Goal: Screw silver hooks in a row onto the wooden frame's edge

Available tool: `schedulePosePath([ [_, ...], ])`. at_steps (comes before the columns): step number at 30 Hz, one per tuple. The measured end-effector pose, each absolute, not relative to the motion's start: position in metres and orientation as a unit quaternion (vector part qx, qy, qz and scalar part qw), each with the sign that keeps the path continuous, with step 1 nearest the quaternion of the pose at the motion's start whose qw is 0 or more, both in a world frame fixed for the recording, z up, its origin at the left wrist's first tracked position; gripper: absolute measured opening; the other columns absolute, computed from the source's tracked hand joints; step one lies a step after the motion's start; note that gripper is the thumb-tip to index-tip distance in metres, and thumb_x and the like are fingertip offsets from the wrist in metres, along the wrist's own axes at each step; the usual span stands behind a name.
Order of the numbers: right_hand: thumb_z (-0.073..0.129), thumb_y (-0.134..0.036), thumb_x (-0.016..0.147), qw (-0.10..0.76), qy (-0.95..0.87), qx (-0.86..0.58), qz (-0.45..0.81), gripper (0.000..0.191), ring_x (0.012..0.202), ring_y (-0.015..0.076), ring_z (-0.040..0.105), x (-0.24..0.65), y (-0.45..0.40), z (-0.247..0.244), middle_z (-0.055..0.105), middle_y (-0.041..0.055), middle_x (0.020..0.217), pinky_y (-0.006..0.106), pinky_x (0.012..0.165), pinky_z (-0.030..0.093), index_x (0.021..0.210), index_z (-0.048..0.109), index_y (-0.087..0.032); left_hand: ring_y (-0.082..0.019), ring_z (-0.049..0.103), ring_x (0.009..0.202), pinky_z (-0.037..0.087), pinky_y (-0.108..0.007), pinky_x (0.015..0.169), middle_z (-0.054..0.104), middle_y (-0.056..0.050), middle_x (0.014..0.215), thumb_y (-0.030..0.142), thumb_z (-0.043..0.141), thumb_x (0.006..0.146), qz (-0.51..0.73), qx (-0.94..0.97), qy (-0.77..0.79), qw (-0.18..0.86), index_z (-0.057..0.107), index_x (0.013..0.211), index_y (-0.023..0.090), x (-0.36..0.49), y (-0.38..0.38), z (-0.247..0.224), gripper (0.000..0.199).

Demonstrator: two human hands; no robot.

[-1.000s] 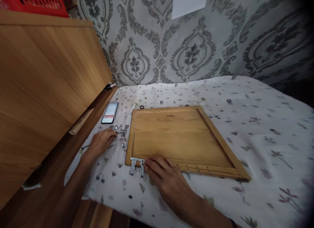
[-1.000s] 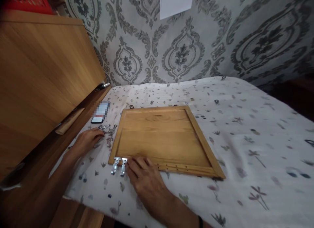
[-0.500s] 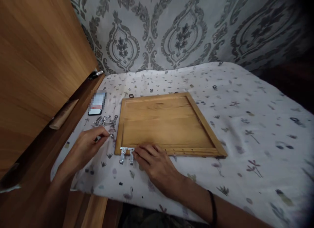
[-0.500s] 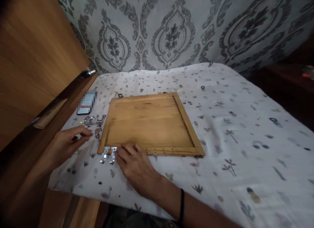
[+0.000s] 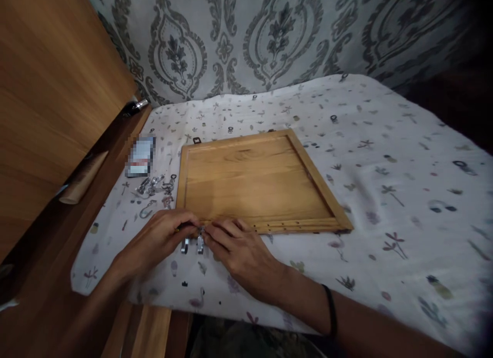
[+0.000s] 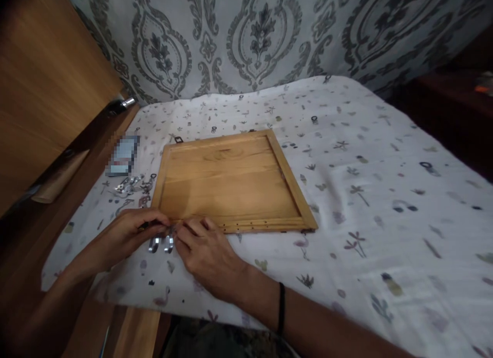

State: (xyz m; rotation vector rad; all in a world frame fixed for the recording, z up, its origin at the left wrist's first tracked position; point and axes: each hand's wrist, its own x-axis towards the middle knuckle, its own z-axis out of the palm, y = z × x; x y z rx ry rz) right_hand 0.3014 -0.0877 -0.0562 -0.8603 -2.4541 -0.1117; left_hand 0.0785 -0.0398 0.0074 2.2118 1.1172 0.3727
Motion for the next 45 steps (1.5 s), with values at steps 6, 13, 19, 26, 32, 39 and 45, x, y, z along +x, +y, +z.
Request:
schedulePosePath([
  [6, 0.052, -0.016, 0.105, 0.241, -0.916, -0.319, -0.035, 0.025, 0.108, 0.0264, 0.058, 0.302, -0.087, -0.056, 0.073, 0.0140, 0.123, 0.041, 0.090, 0.046, 0.123, 0.069, -0.009, -0.013, 0.068, 0.074, 0.047, -0.021, 0.068, 0.076, 0.003, 0.082, 0.023, 0.057, 0.098, 0.131, 0.834, 0.431, 0.319, 0.071, 0.091, 0.021, 0.083, -0.038, 0.004, 0.015],
  [13, 0.053, -0.015, 0.104, 0.237, -0.918, -0.315, -0.037, 0.026, 0.109, 0.0270, 0.058, 0.302, -0.088, -0.057, 0.072, 0.0132, 0.125, 0.042, 0.090, 0.046, 0.124, 0.068, -0.008, -0.013, 0.069, 0.077, 0.048, -0.023, 0.070, 0.076, 0.002, 0.084, 0.023, 0.058, 0.097, 0.146, 0.834, 0.434, 0.308, 0.072, 0.091, 0.022, 0.084, -0.037, -0.001, 0.015],
  [19, 0.053, -0.016, 0.105, 0.246, -0.914, -0.319, -0.039, 0.025, 0.108, 0.0267, 0.059, 0.302, -0.088, -0.057, 0.073, 0.0121, 0.124, 0.041, 0.088, 0.046, 0.123, 0.068, -0.008, -0.014, 0.069, 0.077, 0.048, -0.024, 0.070, 0.076, 0.001, 0.084, 0.024, 0.057, 0.098, 0.136, 0.833, 0.432, 0.317, 0.072, 0.089, 0.021, 0.083, -0.035, -0.003, 0.018],
  [26, 0.049, -0.018, 0.107, 0.238, -0.914, -0.326, -0.041, 0.026, 0.107, 0.0255, 0.060, 0.302, -0.088, -0.053, 0.074, 0.0109, 0.122, 0.040, 0.088, 0.047, 0.121, 0.070, -0.009, -0.014, 0.068, 0.077, 0.046, -0.024, 0.071, 0.075, 0.002, 0.084, 0.021, 0.059, 0.097, 0.122, 0.842, 0.427, 0.305, 0.074, 0.090, 0.022, 0.083, -0.031, -0.003, 0.016],
  [32, 0.052, -0.017, 0.106, 0.229, -0.917, -0.323, -0.043, 0.025, 0.109, 0.0263, 0.059, 0.301, -0.088, -0.055, 0.073, 0.0123, 0.124, 0.040, 0.089, 0.046, 0.123, 0.069, -0.010, -0.013, 0.068, 0.077, 0.046, -0.023, 0.070, 0.075, 0.002, 0.083, 0.018, 0.061, 0.095, 0.134, 0.847, 0.419, 0.300, 0.074, 0.089, 0.022, 0.083, -0.032, -0.003, 0.015],
  [39, 0.056, -0.016, 0.103, 0.241, -0.917, -0.315, -0.049, 0.026, 0.109, 0.0278, 0.059, 0.302, -0.088, -0.057, 0.072, 0.0139, 0.123, 0.041, 0.089, 0.046, 0.124, 0.069, -0.007, -0.012, 0.069, 0.073, 0.047, -0.020, 0.067, 0.076, 0.003, 0.080, 0.019, 0.063, 0.095, 0.139, 0.842, 0.410, 0.323, 0.073, 0.085, 0.020, 0.086, -0.033, -0.001, 0.014],
  [45, 0.052, -0.016, 0.105, 0.233, -0.918, -0.319, -0.044, 0.026, 0.110, 0.0268, 0.059, 0.301, -0.087, -0.058, 0.072, 0.0143, 0.125, 0.041, 0.090, 0.046, 0.125, 0.068, -0.010, -0.013, 0.070, 0.075, 0.048, -0.021, 0.069, 0.077, 0.002, 0.082, 0.021, 0.062, 0.096, 0.137, 0.837, 0.413, 0.334, 0.073, 0.084, 0.020, 0.084, -0.031, -0.003, 0.016],
])
